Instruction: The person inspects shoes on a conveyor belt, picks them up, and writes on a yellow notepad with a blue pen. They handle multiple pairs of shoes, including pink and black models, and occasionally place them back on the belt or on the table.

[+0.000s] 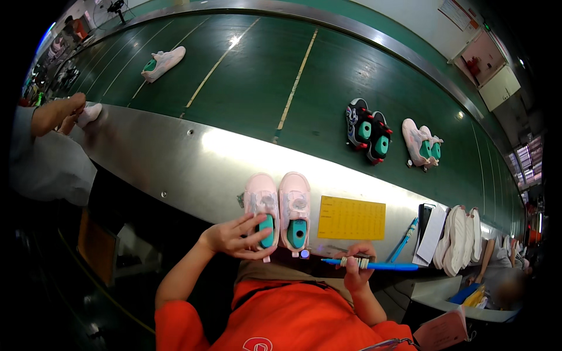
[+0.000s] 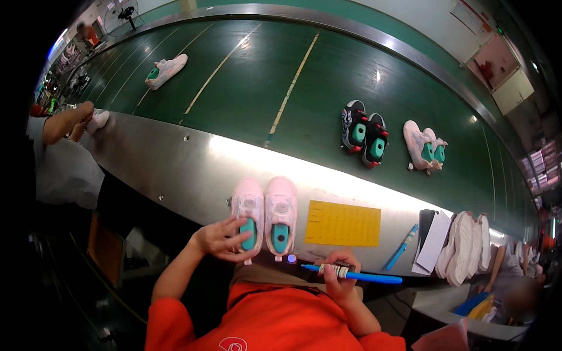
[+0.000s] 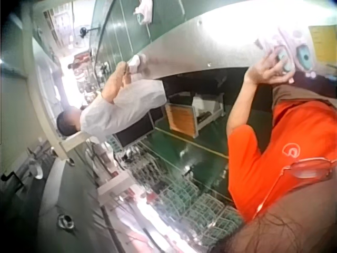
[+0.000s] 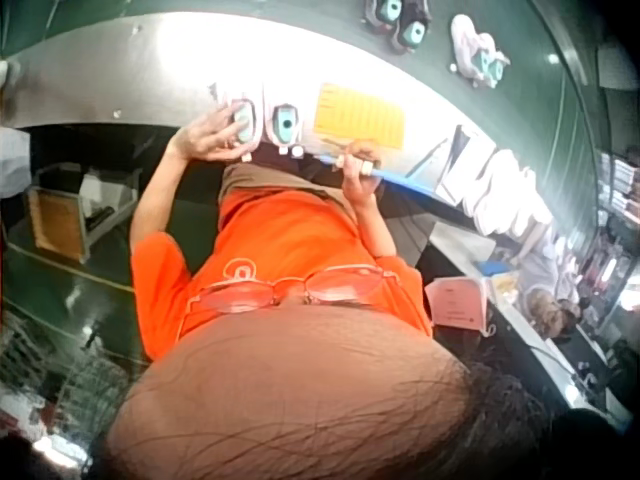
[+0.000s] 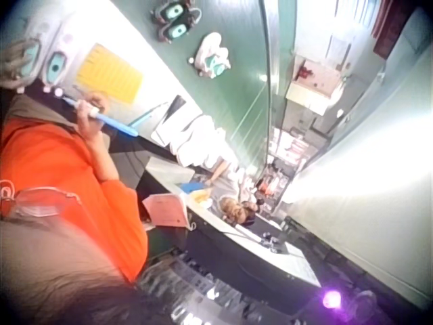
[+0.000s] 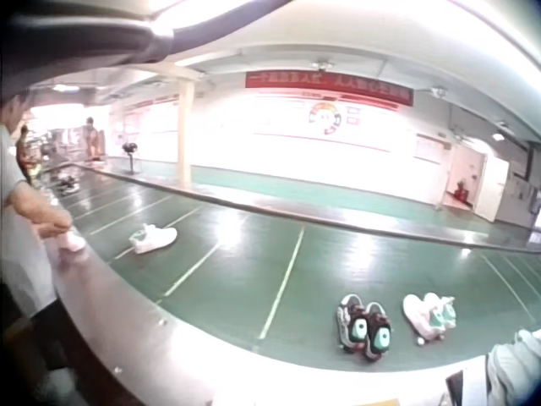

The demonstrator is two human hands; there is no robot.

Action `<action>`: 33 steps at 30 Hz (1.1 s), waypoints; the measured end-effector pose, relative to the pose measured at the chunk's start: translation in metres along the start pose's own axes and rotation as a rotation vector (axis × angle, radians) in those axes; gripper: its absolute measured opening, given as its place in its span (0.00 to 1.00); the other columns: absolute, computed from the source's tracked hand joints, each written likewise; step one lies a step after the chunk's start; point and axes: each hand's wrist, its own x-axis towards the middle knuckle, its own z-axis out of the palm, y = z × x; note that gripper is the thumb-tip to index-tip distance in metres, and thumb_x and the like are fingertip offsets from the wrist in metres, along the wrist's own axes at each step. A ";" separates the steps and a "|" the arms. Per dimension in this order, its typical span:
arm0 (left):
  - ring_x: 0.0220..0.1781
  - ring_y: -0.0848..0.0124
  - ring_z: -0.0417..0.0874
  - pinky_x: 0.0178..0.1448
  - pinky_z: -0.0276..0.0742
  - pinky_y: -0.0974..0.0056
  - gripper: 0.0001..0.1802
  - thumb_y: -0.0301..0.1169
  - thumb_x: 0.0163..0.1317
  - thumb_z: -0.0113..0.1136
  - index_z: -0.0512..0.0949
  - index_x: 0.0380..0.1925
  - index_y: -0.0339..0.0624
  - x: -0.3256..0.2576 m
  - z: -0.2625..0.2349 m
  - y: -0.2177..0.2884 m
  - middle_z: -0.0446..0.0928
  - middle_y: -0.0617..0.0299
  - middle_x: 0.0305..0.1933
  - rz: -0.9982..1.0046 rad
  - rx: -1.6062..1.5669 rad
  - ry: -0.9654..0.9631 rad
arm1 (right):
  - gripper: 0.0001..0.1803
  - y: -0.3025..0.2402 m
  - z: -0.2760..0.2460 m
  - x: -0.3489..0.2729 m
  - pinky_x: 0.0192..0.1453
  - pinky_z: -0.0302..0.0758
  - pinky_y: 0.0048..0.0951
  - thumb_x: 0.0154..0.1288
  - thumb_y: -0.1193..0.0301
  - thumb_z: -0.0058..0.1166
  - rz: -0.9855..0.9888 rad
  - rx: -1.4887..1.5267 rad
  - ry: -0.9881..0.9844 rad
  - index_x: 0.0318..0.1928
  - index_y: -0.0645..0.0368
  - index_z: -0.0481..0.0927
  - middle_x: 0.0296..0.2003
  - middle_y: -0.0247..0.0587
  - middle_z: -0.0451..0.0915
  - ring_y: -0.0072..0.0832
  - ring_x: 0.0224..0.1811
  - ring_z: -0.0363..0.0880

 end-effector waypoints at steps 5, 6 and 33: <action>0.58 0.51 0.71 0.51 0.77 0.59 0.28 0.31 0.39 0.68 0.75 0.46 0.53 0.050 -0.037 -0.019 0.69 0.50 0.54 -0.469 -0.571 0.105 | 0.08 -0.006 0.016 -0.003 0.37 0.77 0.28 0.56 0.75 0.52 -0.057 -0.056 -0.144 0.33 0.64 0.68 0.26 0.43 0.74 0.29 0.27 0.79; 0.58 0.51 0.71 0.51 0.77 0.58 0.29 0.32 0.37 0.69 0.75 0.46 0.53 0.055 -0.043 -0.020 0.69 0.51 0.54 -0.484 -0.585 0.089 | 0.08 -0.012 0.025 -0.001 0.38 0.77 0.29 0.56 0.75 0.53 -0.070 -0.064 -0.193 0.33 0.64 0.68 0.27 0.44 0.75 0.31 0.28 0.80; 0.56 0.53 0.73 0.53 0.76 0.56 0.29 0.35 0.34 0.73 0.77 0.43 0.55 0.048 -0.057 -0.033 0.71 0.55 0.51 -0.533 -0.615 0.011 | 0.08 -0.017 0.106 0.041 0.26 0.75 0.27 0.51 0.74 0.56 -0.276 -0.119 -0.428 0.29 0.65 0.73 0.28 0.55 0.79 0.36 0.24 0.80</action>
